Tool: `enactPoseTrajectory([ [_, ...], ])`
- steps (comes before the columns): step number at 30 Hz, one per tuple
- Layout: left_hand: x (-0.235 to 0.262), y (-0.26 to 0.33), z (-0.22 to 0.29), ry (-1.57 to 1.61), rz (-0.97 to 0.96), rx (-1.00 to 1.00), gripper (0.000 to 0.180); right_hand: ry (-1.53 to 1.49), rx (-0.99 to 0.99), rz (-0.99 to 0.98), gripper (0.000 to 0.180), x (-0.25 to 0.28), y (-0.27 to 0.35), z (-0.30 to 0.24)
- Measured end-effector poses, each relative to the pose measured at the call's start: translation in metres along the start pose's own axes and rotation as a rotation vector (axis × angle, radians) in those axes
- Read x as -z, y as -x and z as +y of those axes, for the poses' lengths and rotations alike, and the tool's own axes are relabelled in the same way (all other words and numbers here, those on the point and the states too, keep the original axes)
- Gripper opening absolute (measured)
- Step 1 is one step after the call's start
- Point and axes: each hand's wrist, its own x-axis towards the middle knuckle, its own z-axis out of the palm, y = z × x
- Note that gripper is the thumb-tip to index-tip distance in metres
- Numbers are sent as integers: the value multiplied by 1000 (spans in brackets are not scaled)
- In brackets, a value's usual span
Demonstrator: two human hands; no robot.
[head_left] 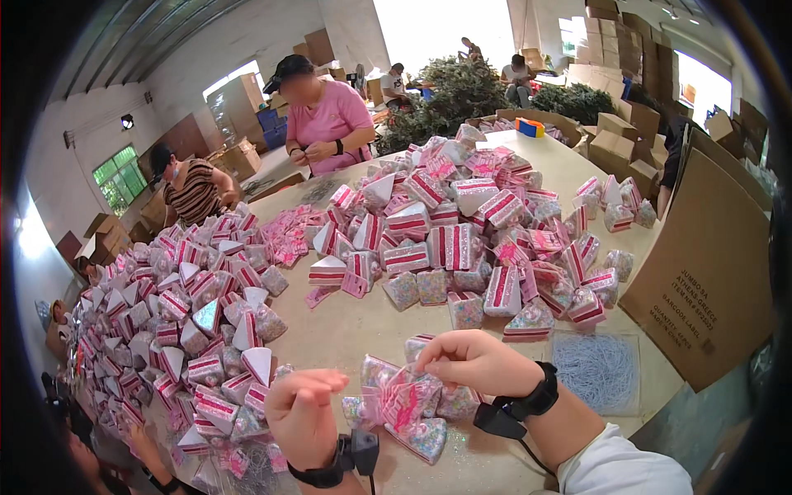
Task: Packaging small decorative triangle-shaped items into plastic bags and boxes.
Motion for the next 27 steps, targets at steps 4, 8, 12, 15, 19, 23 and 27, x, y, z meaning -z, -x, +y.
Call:
enactPoseTrajectory([
  [4,-19,0,5,-197,-370,228,12,-459,4,-189,20,0,8,-3],
  [8,-26,1,-18,-246,-638,488,11,-477,120,-217,20,0,14,-3],
  [12,-29,-4,-22,-358,-873,358,8,-316,292,-173,20,12,19,-4],
  [15,-27,-8,-20,-349,-971,329,8,-229,318,-96,18,15,21,-8],
  [19,-28,-9,-14,-347,-1002,365,8,-273,196,34,16,10,19,-12],
  [23,-19,-9,-13,-398,-932,331,8,-545,237,-133,15,14,21,-10],
  [27,-16,-13,-7,-397,-938,347,8,-512,341,-71,14,10,21,-6],
])
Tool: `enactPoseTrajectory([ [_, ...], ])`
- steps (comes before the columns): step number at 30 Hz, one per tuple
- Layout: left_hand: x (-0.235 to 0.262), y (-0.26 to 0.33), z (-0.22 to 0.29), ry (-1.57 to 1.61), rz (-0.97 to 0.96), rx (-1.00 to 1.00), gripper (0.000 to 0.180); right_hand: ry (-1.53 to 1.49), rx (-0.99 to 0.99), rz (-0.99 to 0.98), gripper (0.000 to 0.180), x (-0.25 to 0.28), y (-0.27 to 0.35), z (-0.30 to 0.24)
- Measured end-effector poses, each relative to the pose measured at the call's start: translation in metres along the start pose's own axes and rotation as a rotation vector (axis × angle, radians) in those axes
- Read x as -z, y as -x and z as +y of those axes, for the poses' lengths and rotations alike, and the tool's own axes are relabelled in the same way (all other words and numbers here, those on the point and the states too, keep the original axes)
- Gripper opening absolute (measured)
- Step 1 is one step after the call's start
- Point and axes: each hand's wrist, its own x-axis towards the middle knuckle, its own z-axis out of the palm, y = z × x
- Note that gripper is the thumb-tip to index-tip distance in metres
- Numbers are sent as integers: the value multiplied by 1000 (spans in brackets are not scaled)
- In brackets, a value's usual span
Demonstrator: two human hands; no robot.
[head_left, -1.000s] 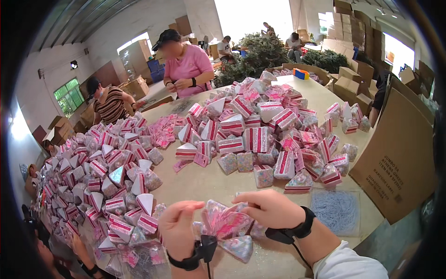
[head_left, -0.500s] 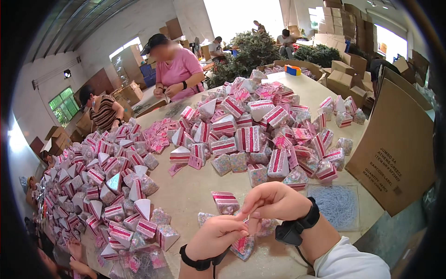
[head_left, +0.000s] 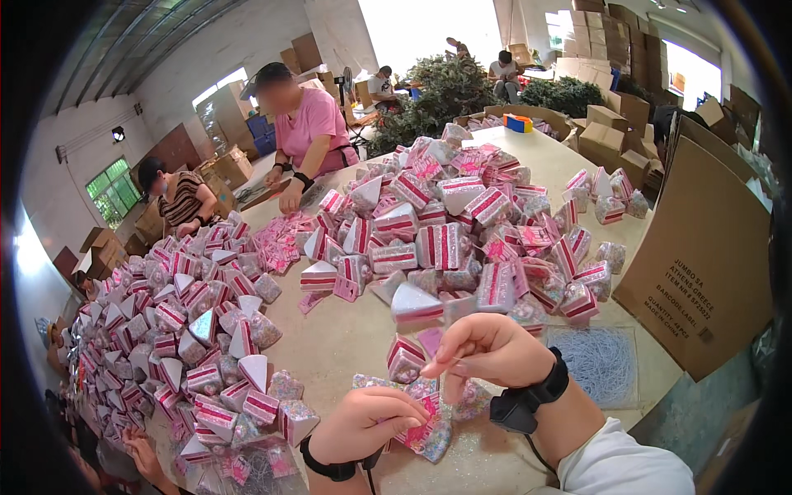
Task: Packaging small decorative triangle-shaped items into plastic bags and boxes.
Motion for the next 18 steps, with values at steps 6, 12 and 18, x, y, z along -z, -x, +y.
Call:
enactPoseTrajectory([
  [6,2,-2,0,-4,-64,7,8,120,-8,82,10,1,-1,-3],
  [12,-10,1,8,-34,453,-142,18,401,-187,96,13,-11,-4,-5],
  [18,-21,-4,7,148,487,-220,13,681,-139,-27,15,-26,-5,11],
])
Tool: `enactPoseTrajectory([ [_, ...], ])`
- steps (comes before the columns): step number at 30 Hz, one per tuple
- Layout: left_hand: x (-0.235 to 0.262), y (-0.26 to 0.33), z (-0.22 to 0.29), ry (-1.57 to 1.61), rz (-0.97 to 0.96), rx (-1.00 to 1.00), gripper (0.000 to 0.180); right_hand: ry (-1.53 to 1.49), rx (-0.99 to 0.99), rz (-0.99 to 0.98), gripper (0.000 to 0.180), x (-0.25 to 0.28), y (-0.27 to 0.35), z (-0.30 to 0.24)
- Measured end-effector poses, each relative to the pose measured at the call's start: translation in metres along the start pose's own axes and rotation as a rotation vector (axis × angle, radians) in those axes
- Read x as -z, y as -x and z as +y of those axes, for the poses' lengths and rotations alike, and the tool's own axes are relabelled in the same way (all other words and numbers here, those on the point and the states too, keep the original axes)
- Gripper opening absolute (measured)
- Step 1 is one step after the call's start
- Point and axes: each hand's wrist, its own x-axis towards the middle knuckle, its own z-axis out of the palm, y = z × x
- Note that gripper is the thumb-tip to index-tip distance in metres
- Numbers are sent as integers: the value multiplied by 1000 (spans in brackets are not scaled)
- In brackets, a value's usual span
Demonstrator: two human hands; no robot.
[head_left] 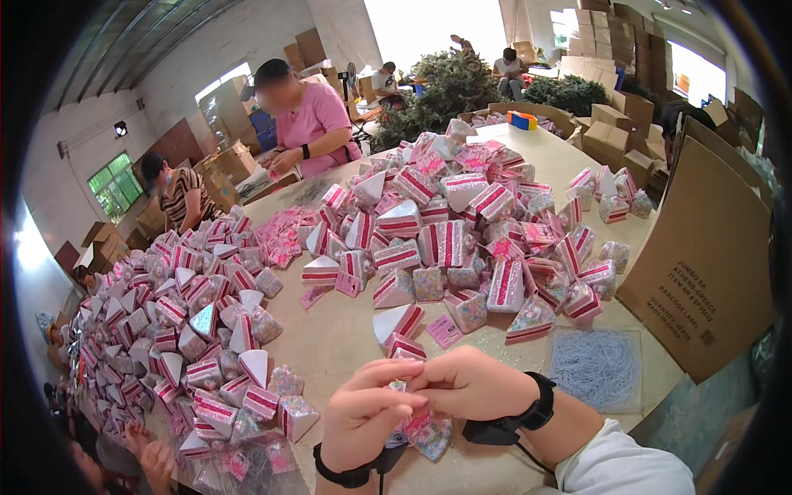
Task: Packaging small decorative triangle-shaped items into plastic bags and boxes.
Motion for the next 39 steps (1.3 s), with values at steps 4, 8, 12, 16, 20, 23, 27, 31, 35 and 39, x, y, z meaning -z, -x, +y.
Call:
enactPoseTrajectory([
  [4,-2,1,-10,47,140,5,16,130,45,-31,14,-1,-2,5],
  [8,-6,3,-8,101,228,17,23,138,62,89,13,0,1,-4],
  [12,-10,6,-12,248,262,16,18,206,249,306,13,3,6,-9],
  [16,-15,11,-24,313,227,49,17,256,328,280,19,4,6,-8],
  [20,-23,13,-24,491,295,66,25,220,320,324,20,-1,5,-10],
  [23,-23,11,-27,464,281,1,39,215,274,282,21,1,7,-16],
  [27,-23,15,-25,404,260,79,54,137,236,200,20,-1,4,-6],
  [31,-20,14,-25,335,194,43,57,57,245,146,18,2,2,2],
  [35,-21,13,-22,370,200,63,55,119,293,142,17,4,2,2],
  [39,-17,14,-22,353,201,125,55,396,460,189,17,4,5,-2],
])
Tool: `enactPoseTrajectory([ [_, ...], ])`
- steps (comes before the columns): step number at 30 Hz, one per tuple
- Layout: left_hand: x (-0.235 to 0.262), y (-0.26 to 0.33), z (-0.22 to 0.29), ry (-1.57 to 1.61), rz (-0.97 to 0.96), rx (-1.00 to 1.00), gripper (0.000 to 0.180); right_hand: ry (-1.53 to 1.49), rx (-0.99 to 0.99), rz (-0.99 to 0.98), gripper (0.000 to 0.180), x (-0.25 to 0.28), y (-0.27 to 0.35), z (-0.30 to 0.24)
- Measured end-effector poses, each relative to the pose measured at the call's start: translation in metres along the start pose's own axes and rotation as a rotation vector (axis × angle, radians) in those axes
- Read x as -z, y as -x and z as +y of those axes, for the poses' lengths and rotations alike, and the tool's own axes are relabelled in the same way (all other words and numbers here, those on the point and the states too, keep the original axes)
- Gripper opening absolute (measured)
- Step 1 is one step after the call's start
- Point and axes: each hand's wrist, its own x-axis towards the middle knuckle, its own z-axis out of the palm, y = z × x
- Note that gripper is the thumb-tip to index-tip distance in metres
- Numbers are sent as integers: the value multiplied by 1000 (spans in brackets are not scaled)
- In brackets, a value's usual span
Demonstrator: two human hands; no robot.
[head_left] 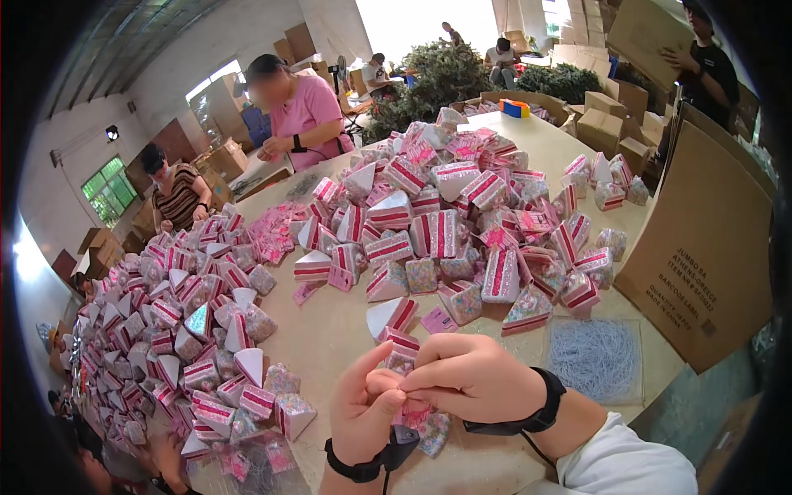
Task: Packaging small decorative triangle-shaped items into plastic bags and boxes.
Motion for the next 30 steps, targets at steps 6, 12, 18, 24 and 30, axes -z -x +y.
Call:
enactPoseTrajectory([
  [6,2,0,-2,2,-30,34,54,35,49,29,6,-1,0,1],
  [12,2,-3,-1,13,-54,36,54,45,29,-27,12,3,1,2],
  [18,3,-6,-1,-14,-102,41,54,13,-4,33,12,4,0,4],
  [24,3,-6,1,24,-130,92,54,-18,-44,31,12,6,1,8],
  [30,4,-5,0,62,-98,113,56,-246,-208,-60,22,11,-4,4],
])
